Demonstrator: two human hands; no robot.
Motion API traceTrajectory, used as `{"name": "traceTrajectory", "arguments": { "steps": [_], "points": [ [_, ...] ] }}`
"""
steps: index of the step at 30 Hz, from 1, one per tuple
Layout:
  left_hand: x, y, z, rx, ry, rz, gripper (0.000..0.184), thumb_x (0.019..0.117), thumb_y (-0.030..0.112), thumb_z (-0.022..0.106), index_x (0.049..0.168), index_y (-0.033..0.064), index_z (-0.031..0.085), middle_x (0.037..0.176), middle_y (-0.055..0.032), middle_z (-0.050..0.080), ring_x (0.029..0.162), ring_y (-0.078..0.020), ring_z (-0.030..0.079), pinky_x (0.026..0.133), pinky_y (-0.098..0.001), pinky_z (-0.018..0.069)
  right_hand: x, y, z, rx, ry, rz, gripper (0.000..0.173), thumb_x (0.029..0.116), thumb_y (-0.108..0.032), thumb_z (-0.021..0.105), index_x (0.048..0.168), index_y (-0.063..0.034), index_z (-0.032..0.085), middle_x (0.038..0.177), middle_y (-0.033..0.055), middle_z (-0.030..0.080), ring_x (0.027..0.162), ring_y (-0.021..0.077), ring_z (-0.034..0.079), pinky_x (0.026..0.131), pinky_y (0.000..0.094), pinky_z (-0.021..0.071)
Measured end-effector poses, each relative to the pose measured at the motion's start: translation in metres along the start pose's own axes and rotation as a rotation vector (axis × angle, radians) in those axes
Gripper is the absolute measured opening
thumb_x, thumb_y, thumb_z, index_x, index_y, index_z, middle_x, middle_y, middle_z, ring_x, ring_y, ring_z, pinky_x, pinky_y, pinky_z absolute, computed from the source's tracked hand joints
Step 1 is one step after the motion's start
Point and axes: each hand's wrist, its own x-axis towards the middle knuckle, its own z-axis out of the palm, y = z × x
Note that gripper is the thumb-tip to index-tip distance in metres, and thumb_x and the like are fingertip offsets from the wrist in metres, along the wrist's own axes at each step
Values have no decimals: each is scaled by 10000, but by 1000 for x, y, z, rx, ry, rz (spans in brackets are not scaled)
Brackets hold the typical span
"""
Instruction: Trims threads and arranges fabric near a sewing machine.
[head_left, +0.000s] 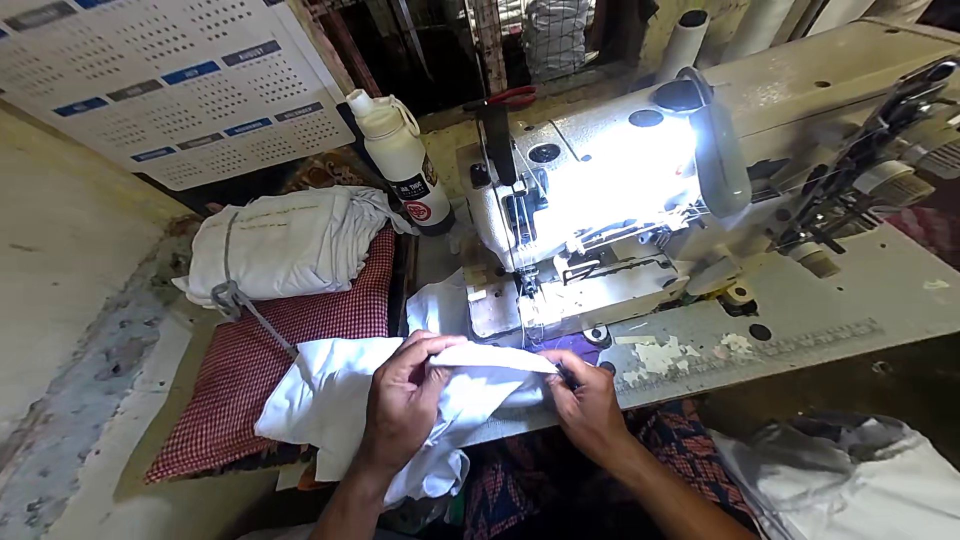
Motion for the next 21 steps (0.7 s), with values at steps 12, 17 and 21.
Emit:
{"name": "traceTrajectory", "arguments": {
  "steps": [12, 17, 21],
  "points": [
    [71, -18, 60, 708, -139, 14, 201, 943, 299, 604, 897, 164, 745, 735, 6, 685, 678, -137, 668, 618, -390, 554, -12, -18, -49, 638, -209, 608, 366, 1033, -307, 581, 745, -95, 659, 557, -12, 558, 437, 42, 484, 420, 209, 414],
    [97, -8, 61, 749, -289, -166, 240, 922, 342, 671, 799, 147, 737, 734, -37, 686, 725, -216, 682, 644, -495, 540, -18, -15, -50, 826, -130, 678, 355, 1022, -309, 608, 752, -91, 683, 551, -12, 553, 442, 28, 476, 433, 198, 409],
    [116, -20, 63, 792, -245, -102, 201, 880, 269, 718, 922, 73, 732, 892, -137, 719, 859, -317, 708, 729, -560, 542, -3, -15, -31, 825, -89, 665, 346, 1028, -286, 587, 754, -86, 653, 546, -14, 536, 447, 41, 483, 438, 208, 412]
  ]
}}
